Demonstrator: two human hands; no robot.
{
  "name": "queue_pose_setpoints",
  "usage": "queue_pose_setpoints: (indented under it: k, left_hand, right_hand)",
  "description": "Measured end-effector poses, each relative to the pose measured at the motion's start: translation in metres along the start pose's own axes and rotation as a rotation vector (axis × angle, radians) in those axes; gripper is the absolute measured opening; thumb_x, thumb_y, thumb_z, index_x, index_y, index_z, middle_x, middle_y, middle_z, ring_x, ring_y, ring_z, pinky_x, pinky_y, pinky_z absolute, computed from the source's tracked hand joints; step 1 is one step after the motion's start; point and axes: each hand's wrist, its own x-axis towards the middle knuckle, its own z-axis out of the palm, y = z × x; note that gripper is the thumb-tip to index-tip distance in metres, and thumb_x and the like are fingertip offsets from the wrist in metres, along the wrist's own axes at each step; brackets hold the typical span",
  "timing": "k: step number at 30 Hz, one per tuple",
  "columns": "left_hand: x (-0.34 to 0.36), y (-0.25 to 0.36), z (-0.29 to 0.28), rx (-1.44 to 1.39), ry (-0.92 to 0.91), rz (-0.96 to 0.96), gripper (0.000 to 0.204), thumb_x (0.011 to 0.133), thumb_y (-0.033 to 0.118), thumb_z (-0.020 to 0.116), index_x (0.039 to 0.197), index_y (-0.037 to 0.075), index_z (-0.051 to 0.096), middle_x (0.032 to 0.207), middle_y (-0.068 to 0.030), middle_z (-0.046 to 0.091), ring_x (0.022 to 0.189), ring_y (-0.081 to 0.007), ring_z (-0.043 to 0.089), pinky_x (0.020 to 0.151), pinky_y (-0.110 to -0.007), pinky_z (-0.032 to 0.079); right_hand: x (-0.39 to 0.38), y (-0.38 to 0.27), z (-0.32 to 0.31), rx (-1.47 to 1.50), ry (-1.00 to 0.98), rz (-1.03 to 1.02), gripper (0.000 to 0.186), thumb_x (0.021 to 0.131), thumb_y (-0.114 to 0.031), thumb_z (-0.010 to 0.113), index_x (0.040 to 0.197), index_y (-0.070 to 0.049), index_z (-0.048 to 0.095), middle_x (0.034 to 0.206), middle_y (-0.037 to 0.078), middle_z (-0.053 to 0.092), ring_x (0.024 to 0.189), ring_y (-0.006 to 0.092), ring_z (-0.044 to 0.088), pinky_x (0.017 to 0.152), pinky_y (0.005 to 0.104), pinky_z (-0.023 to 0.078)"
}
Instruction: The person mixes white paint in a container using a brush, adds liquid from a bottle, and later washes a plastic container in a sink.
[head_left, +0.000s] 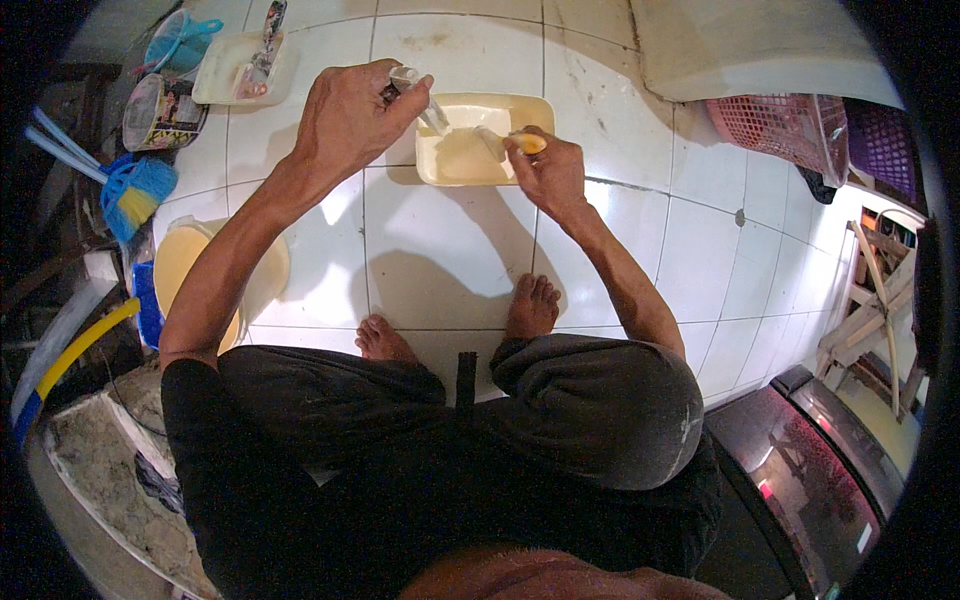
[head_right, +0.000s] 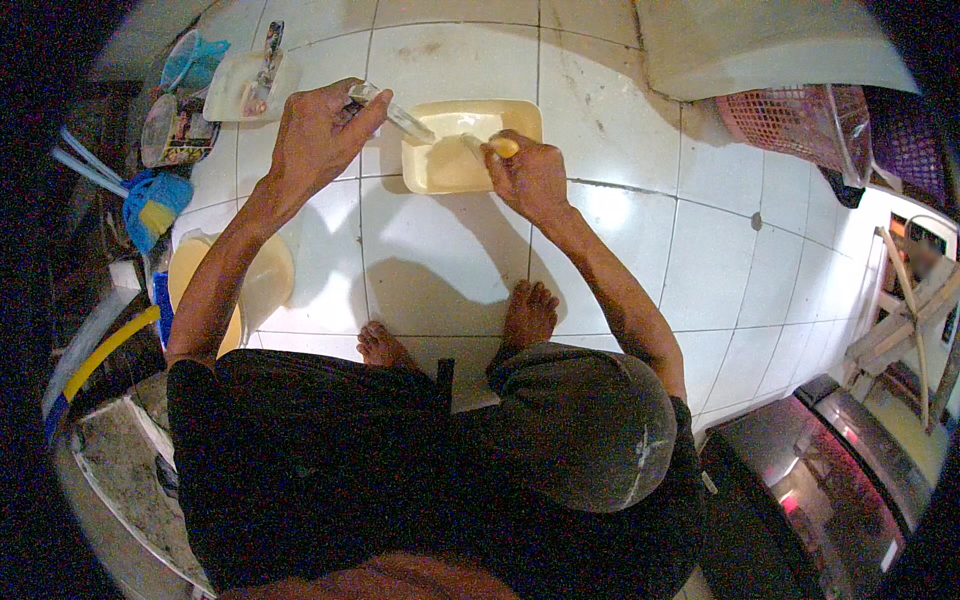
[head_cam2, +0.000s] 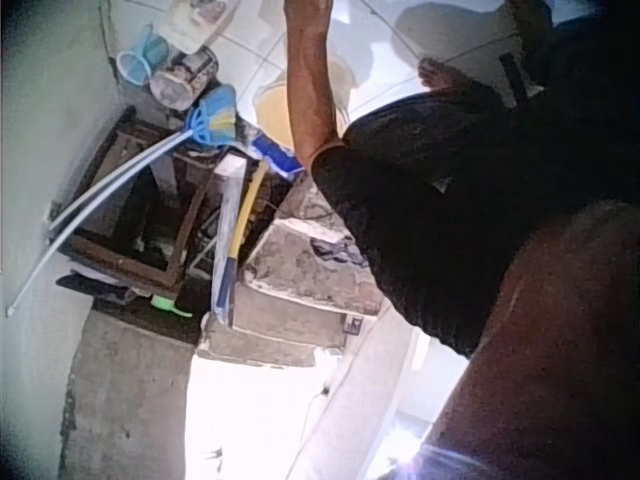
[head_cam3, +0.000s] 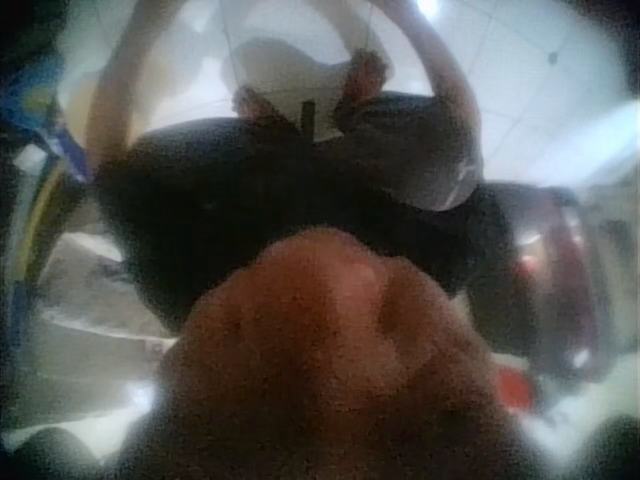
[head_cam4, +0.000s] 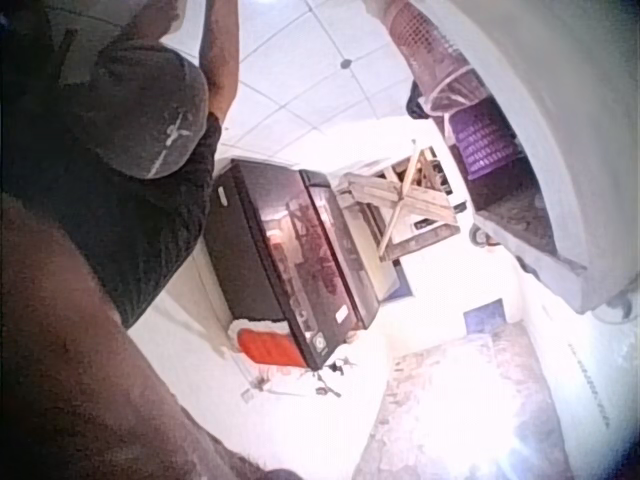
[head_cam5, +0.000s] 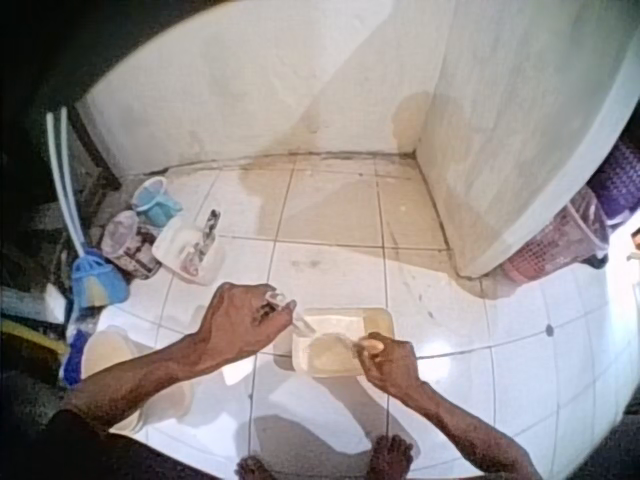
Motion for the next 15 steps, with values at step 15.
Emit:
queue_pose_setpoints:
  k: [15]
  left_hand:
    - [0.014, 0.008, 0.029, -0.043, -0.151, 0.119, 0.041, 0.090, 0.041, 0.058, 0.082, 0.001, 0.063, 0.061, -0.0154, 0.059, 0.055, -0.0303, 0.059, 0.056, -0.040, 0.047]
  right_hand:
    - [0.006, 0.004, 0.014, 0.271, 0.106, 0.168, 0.025, 0.089, -0.028, 0.062, 0.084, -0.004, 0.067, 0.060, 0.013, 0.062, 0.049, 0.0231, 0.060, 0.049, 0.0358, 0.047]
